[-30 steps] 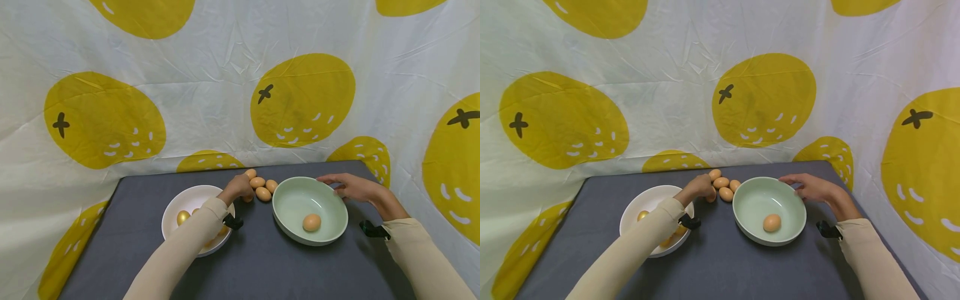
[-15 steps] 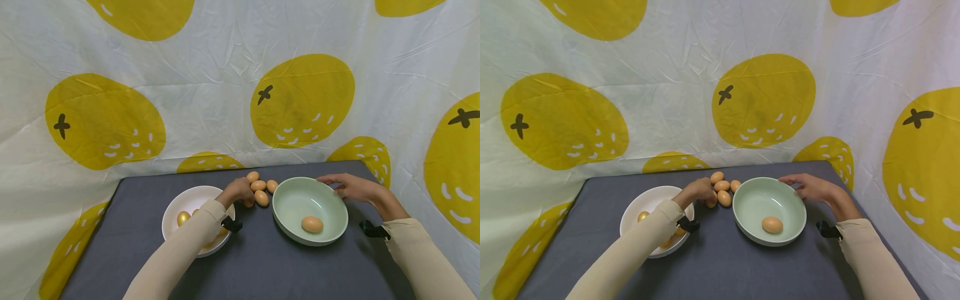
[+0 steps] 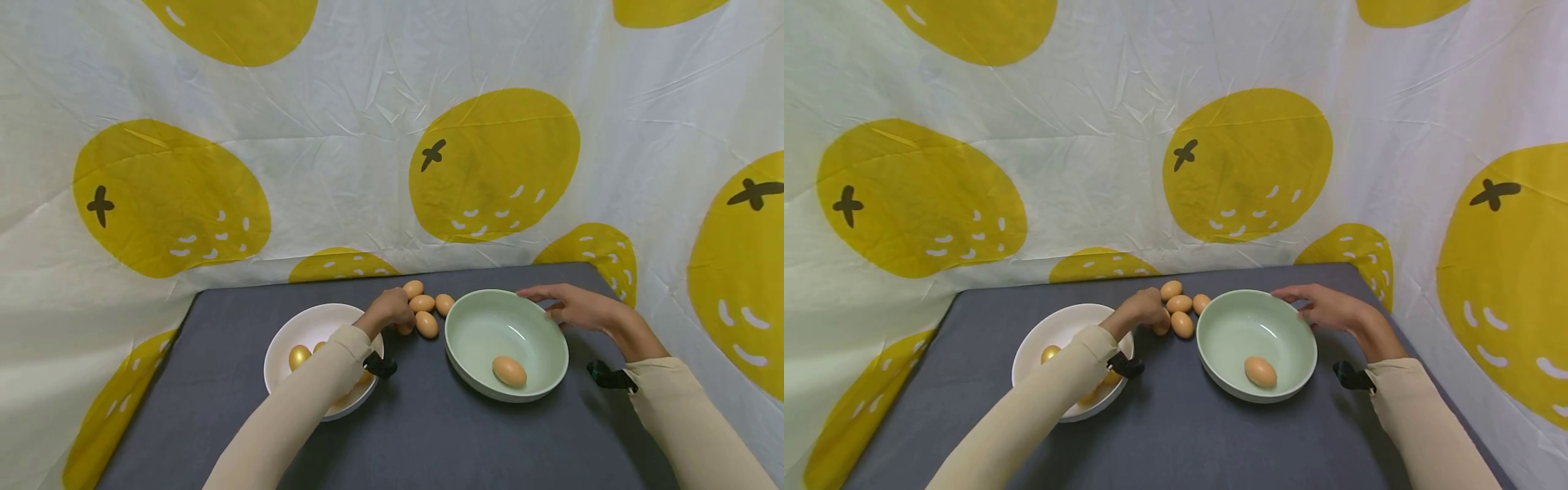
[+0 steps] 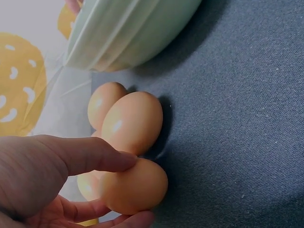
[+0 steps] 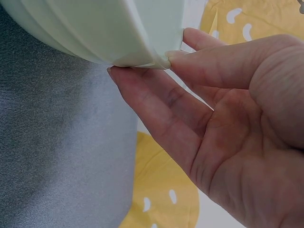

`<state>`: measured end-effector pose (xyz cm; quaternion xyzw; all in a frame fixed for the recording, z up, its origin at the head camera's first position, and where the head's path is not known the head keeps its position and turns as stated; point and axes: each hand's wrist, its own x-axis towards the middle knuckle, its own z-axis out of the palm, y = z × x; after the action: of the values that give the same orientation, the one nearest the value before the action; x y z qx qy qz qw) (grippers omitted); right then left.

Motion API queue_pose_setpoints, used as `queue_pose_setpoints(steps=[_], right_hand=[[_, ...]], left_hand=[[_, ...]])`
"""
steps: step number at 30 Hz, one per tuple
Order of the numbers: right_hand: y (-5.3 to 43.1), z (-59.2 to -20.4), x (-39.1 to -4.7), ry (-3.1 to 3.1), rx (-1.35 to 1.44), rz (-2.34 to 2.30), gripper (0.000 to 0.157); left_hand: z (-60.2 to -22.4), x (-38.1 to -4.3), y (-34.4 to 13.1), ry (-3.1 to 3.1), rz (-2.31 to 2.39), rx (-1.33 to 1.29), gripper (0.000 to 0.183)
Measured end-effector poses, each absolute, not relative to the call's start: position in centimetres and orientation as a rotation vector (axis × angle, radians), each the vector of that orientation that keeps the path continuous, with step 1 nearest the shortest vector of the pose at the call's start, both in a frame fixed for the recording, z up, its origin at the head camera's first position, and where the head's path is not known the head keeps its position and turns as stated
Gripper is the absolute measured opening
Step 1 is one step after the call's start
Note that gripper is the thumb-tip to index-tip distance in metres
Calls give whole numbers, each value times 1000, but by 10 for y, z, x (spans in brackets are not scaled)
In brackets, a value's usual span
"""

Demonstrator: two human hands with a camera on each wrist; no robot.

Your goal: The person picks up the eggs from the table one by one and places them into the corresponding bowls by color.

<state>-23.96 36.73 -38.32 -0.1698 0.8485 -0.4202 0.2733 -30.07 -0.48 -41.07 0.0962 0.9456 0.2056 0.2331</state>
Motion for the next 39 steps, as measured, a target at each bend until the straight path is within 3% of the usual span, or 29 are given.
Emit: queue_pose_setpoints(steps=[36,39], right_hand=[[365,-382,-238,2301,-463,-1124,58],[365,-382,-238,2296,-464,-1126,58]], left_hand=[[-414,-304,-5,2658,730,172,12],[-414,-306,-6,2651,729,167,21]])
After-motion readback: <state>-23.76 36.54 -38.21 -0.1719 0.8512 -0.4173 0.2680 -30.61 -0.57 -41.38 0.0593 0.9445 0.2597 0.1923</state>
